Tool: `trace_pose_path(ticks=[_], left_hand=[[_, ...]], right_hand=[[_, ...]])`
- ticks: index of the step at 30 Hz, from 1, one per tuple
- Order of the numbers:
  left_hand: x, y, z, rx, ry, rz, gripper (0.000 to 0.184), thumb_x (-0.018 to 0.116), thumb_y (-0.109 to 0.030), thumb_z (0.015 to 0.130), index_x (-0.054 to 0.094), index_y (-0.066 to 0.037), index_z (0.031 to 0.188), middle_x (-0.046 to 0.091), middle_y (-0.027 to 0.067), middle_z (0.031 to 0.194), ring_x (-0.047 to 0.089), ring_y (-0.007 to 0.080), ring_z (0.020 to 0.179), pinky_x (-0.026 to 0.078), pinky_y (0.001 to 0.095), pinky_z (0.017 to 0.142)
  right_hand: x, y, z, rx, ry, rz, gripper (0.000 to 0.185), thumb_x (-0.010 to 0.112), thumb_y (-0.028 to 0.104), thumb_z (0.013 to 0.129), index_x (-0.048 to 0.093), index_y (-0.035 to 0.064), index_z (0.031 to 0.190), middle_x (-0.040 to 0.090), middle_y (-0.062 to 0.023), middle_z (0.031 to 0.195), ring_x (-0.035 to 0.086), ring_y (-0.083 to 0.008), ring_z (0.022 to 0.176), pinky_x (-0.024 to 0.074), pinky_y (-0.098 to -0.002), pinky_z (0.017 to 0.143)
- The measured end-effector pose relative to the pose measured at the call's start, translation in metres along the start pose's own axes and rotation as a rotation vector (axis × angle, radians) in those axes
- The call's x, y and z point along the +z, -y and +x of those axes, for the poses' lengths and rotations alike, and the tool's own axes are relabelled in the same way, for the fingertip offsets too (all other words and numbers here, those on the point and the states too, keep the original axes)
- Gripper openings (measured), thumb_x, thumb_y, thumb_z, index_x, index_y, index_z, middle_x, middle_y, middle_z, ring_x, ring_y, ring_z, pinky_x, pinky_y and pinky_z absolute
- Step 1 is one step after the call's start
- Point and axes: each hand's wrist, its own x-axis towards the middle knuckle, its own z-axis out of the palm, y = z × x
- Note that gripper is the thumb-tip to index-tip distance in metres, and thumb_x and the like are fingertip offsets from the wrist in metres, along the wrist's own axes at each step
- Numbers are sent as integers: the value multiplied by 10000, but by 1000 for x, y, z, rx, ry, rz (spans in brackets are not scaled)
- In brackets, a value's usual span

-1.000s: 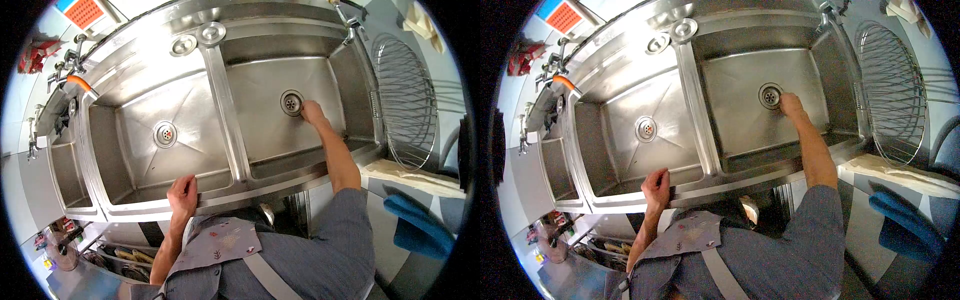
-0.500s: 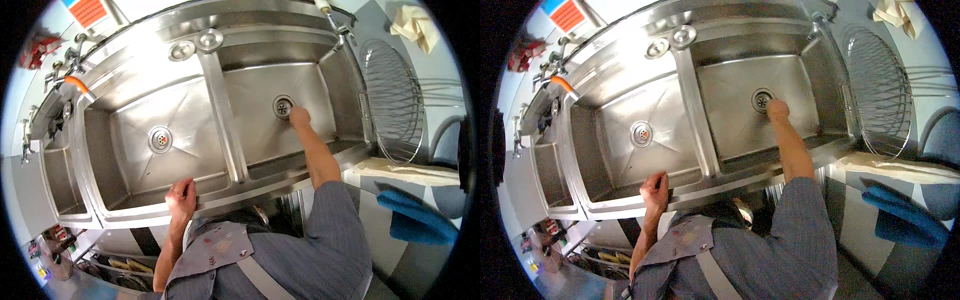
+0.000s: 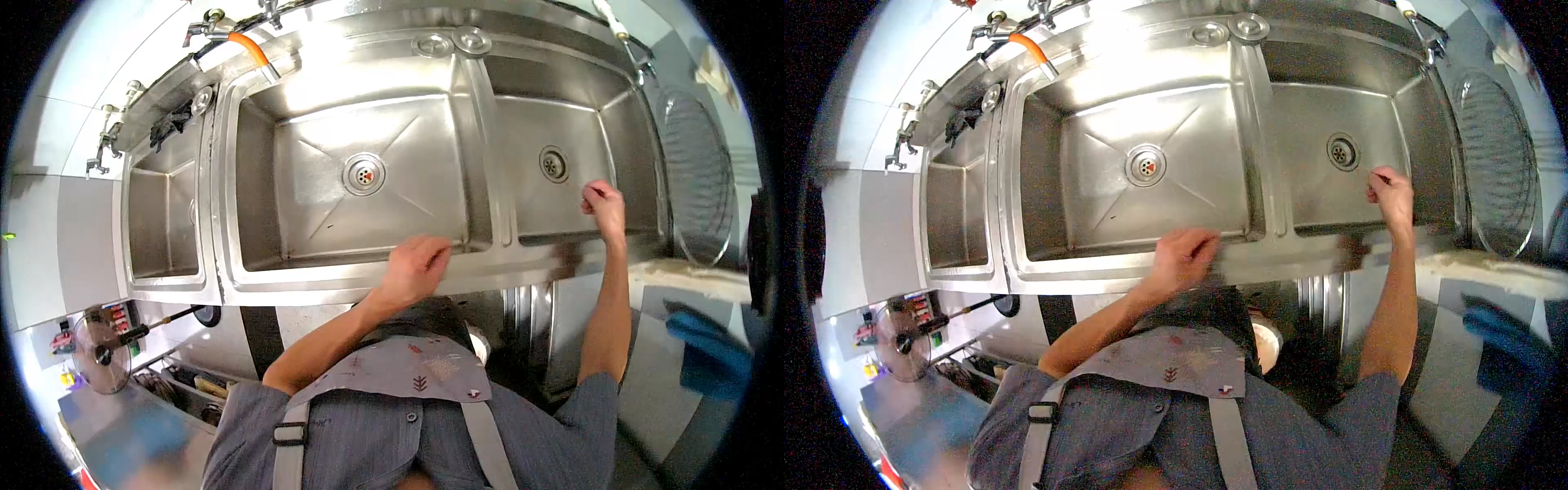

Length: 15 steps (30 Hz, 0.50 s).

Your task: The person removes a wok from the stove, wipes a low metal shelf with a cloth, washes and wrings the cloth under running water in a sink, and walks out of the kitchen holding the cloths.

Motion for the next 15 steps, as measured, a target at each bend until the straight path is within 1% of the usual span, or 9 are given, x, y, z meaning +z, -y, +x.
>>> trace_pose_path(ticks=[2, 3, 6, 7, 9, 11, 13, 14, 15], left_hand=[[-4, 6, -11, 291, 41, -74, 118, 699, -70, 834, 687, -61, 951, 665, 125, 805, 655, 314, 746, 529, 412, 661], [-13, 11, -16, 305, 50, -89, 118, 699, -70, 834, 687, -61, 951, 665, 125, 805, 655, 314, 746, 529, 412, 661], [-42, 10, -40, 407, 274, -84, 137, 711, -55, 813, 685, -69, 947, 675, 117, 827, 653, 308, 761, 532, 418, 678], [-56, 11, -47, 413, 272, -119, 150, 700, -45, 804, 674, -74, 949, 676, 113, 851, 653, 302, 767, 530, 407, 684], [-81, 30, -68, 346, 312, -150, 185, 706, -19, 785, 679, -80, 957, 681, 109, 856, 658, 285, 777, 525, 392, 707], [-115, 41, -78, 304, 291, -39, 136, 705, -5, 807, 688, -49, 935, 689, 115, 827, 665, 275, 724, 524, 360, 659], [-145, 61, -87, 236, 222, 45, 107, 685, -31, 871, 706, -25, 976, 699, 99, 851, 660, 178, 749, 515, 281, 666], [-159, 68, -90, 180, 198, 40, 97, 679, -30, 881, 704, -17, 974, 699, 94, 854, 655, 162, 762, 512, 276, 679], [-171, 72, -92, 123, 170, 39, 89, 673, -29, 891, 702, -8, 973, 699, 89, 857, 649, 147, 774, 508, 270, 693]], right_hand=[[-4, 15, -64, -54, -191, 89, 127, 633, 70, 915, 664, -23, 996, 637, -23, 788, 601, -99, 668, 509, -241, 612], [-1, 21, -96, -63, -265, 112, 116, 638, 62, 920, 669, -14, 1002, 639, -20, 803, 600, -96, 675, 507, -236, 616], [12, 6, -194, -97, -436, 215, 103, 660, 38, 922, 684, 0, 1014, 630, -11, 807, 592, -85, 706, 500, -235, 622], [24, 14, -232, -91, -493, 161, 94, 673, 23, 907, 698, 9, 996, 636, -12, 821, 592, -98, 720, 503, -240, 650], [45, -11, -295, -82, -608, 31, 161, 687, 122, 931, 709, 22, 1056, 656, -12, 834, 602, -102, 726, 505, -246, 681], [71, -40, -343, -117, -740, 102, 139, 672, 93, 932, 701, 4, 1034, 669, -32, 864, 605, -116, 729, 510, -255, 678], [95, -37, -387, -161, -863, -473, 107, 685, -23, 873, 693, 16, 972, 674, -43, 890, 610, -134, 746, 532, -284, 703], [114, -36, -409, -36, -888, -385, 112, 684, -36, 861, 683, 23, 956, 662, -69, 866, 614, -150, 738, 534, -282, 684], [136, -40, -426, -88, -942, -282, 139, 670, -66, 852, 678, 25, 957, 649, -72, 844, 607, -155, 723, 532, -277, 670]])
